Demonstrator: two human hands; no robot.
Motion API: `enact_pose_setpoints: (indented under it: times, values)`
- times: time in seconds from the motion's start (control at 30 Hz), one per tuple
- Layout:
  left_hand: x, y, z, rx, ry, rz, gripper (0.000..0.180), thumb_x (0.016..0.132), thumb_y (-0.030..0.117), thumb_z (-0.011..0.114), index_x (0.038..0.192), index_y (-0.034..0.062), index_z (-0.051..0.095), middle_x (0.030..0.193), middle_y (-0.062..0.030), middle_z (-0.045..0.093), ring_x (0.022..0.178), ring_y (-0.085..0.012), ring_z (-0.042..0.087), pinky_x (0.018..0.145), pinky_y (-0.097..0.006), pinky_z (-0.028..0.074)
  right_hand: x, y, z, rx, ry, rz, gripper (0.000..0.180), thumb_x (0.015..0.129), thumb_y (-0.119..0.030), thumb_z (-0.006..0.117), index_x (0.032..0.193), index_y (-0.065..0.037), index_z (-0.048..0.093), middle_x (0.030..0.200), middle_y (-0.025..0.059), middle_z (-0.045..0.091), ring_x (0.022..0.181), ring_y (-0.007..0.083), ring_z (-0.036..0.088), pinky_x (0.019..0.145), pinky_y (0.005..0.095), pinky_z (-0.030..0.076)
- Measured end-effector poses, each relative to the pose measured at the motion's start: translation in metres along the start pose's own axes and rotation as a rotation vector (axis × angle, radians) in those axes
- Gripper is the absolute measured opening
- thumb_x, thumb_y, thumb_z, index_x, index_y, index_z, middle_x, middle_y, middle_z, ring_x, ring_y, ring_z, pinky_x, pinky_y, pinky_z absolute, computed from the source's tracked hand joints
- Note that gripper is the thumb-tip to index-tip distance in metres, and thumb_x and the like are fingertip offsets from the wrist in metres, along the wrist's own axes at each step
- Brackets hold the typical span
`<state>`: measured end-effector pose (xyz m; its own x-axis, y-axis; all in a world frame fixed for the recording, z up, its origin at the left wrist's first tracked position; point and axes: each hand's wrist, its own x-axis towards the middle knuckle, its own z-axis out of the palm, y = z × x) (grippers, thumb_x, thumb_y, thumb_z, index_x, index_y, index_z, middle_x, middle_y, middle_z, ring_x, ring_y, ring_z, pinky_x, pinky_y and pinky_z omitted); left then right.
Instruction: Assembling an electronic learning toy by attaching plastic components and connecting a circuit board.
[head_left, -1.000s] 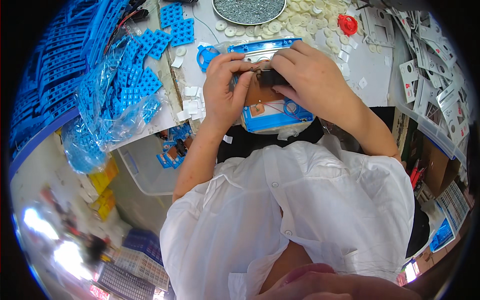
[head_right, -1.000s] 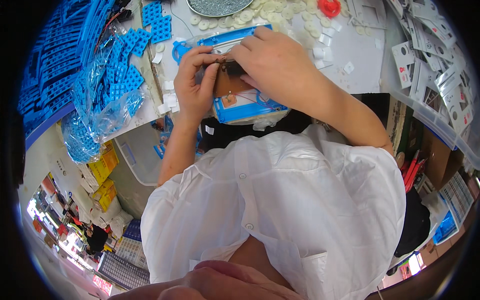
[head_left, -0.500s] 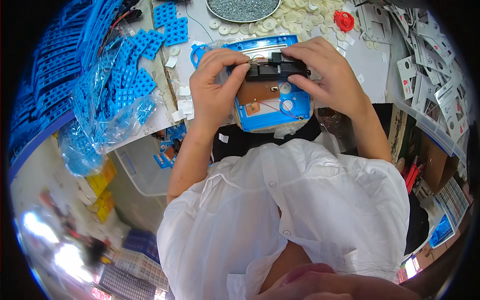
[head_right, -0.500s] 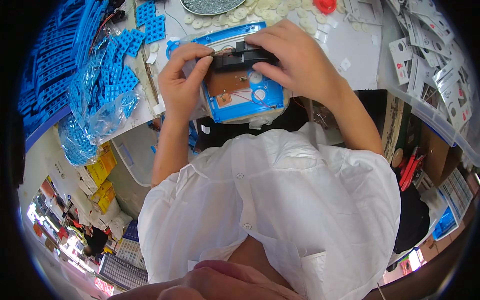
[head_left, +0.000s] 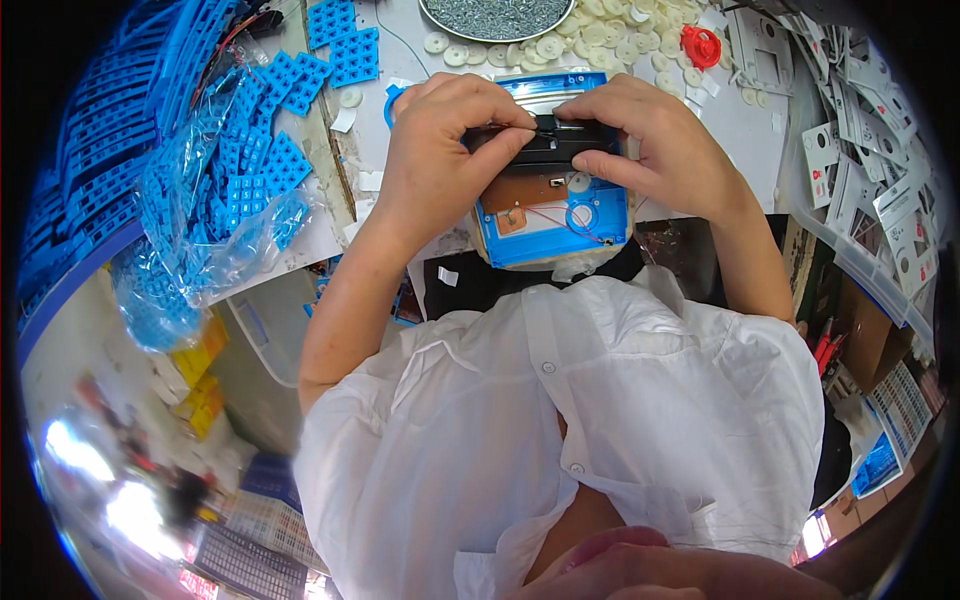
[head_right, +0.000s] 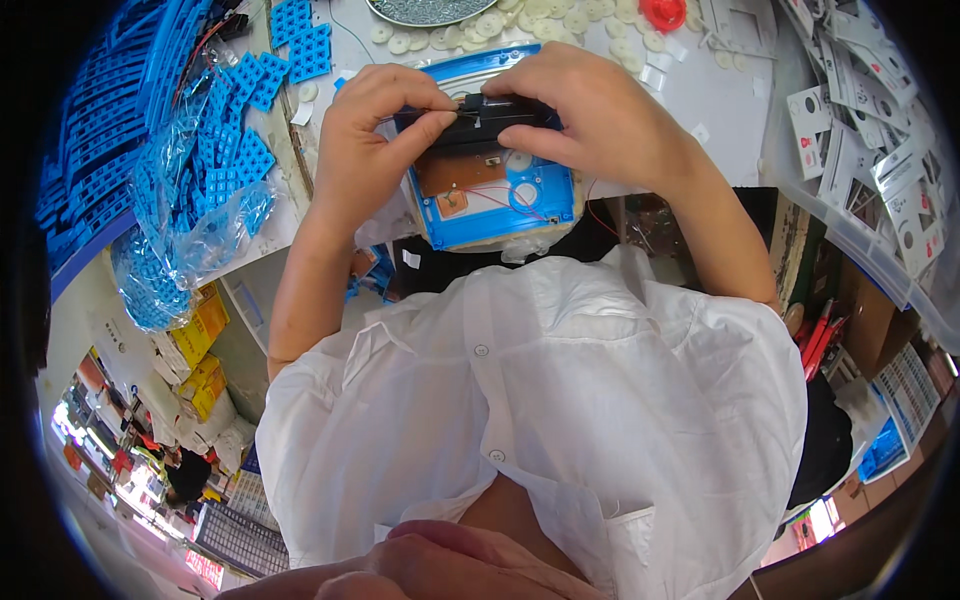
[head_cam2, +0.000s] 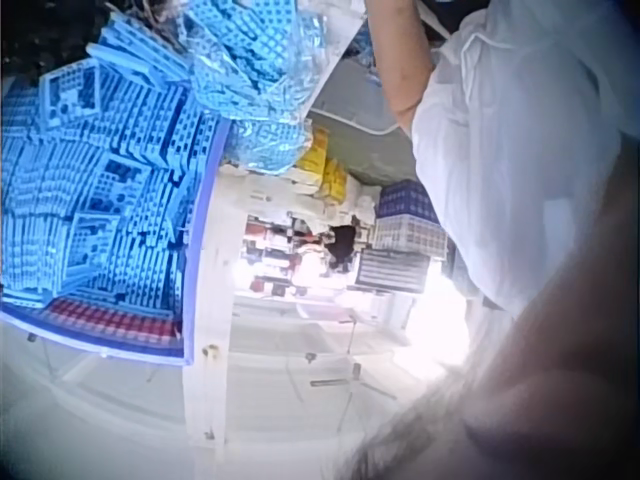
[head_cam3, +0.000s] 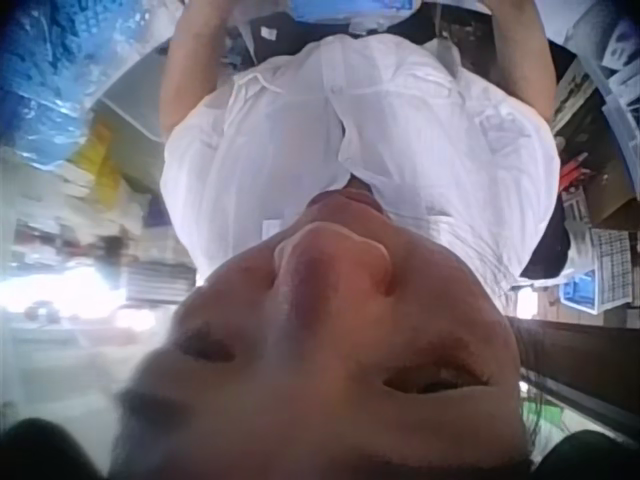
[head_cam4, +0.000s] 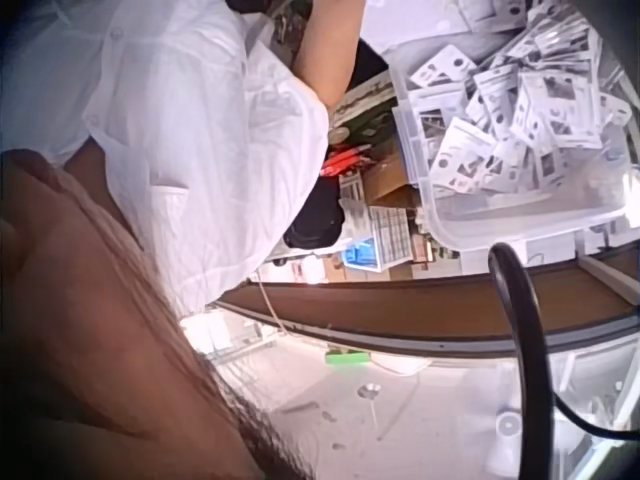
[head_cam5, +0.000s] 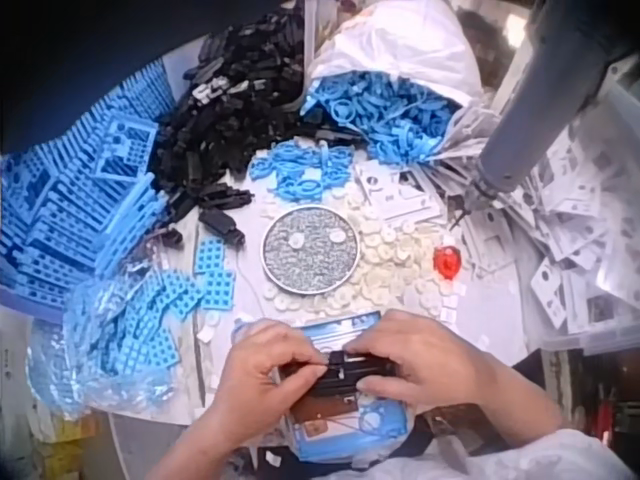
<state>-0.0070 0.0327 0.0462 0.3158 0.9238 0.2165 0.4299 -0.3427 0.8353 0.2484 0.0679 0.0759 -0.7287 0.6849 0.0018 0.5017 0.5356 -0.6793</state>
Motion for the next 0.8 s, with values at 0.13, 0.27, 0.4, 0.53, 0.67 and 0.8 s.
enact_pose_setpoints:
  times: [0.13, 0.27, 0.4, 0.53, 0.67, 0.8]
  values:
    - [0.003, -0.001, -0.004, 0.061, -0.038, 0.079, 0.008, 0.079, 0.006, 0.077, 0.086, 0.0068, 0.073, 0.092, -0.0045, 0.071, 0.088, -0.0234, 0.065, 0.081, -0.035, 0.047, 0.001, 0.0, 0.001, -0.019, 0.011, -0.036, 0.039, 0.086, -0.024, 0.076, 0.118, -0.001, 0.07, 0.105, 0.0153, 0.07, 0.101, 0.0336, 0.064, 0.09, 0.0416, 0.051]
    - [0.012, 0.009, -0.016, 0.175, -0.16, 0.098, 0.006, 0.081, 0.009, 0.074, 0.086, 0.0088, 0.071, 0.089, -0.0024, 0.069, 0.091, -0.0232, 0.063, 0.09, -0.039, 0.04, 0.004, -0.005, -0.002, 0.038, -0.035, -0.003, 0.037, 0.085, -0.022, 0.076, 0.117, -0.004, 0.068, 0.106, 0.0153, 0.07, 0.098, 0.0346, 0.064, 0.089, 0.0426, 0.051]
    - [0.016, 0.013, -0.022, 0.227, -0.24, 0.095, 0.005, 0.082, 0.009, 0.072, 0.085, 0.0098, 0.068, 0.086, -0.0016, 0.065, 0.092, -0.022, 0.062, 0.094, -0.041, 0.035, 0.006, -0.005, 0.002, 0.049, -0.016, -0.075, 0.034, 0.086, -0.019, 0.075, 0.117, -0.007, 0.067, 0.107, 0.0138, 0.07, 0.096, 0.0349, 0.065, 0.086, 0.0433, 0.052]
    - [0.02, 0.018, -0.026, 0.295, -0.291, 0.127, 0.005, 0.083, 0.009, 0.072, 0.085, 0.0091, 0.067, 0.083, -0.0029, 0.062, 0.09, -0.0239, 0.062, 0.094, -0.041, 0.037, 0.005, 0.002, 0.007, -0.078, 0.05, -0.276, 0.031, 0.088, -0.019, 0.073, 0.117, -0.01, 0.067, 0.108, 0.0097, 0.071, 0.096, 0.0328, 0.066, 0.083, 0.0426, 0.053]
    - [0.02, 0.022, -0.024, 0.328, -0.271, 0.182, 0.005, 0.082, 0.009, 0.073, 0.085, 0.0083, 0.068, 0.083, -0.0043, 0.063, 0.086, -0.0258, 0.063, 0.09, -0.04, 0.042, 0.004, 0.003, 0.008, -0.1, 0.034, -0.294, 0.031, 0.088, -0.019, 0.073, 0.118, -0.013, 0.068, 0.112, 0.0062, 0.071, 0.096, 0.0315, 0.065, 0.084, 0.0415, 0.053]
    - [0.016, 0.028, -0.023, 0.432, -0.294, 0.202, 0.007, 0.081, 0.007, 0.074, 0.088, 0.0085, 0.072, 0.088, -0.0043, 0.067, 0.085, -0.0268, 0.065, 0.084, -0.039, 0.046, 0.005, -0.001, 0.005, -0.121, -0.009, -0.264, 0.031, 0.088, -0.02, 0.072, 0.119, -0.015, 0.068, 0.113, 0.0052, 0.07, 0.097, 0.0313, 0.065, 0.084, 0.0414, 0.054]
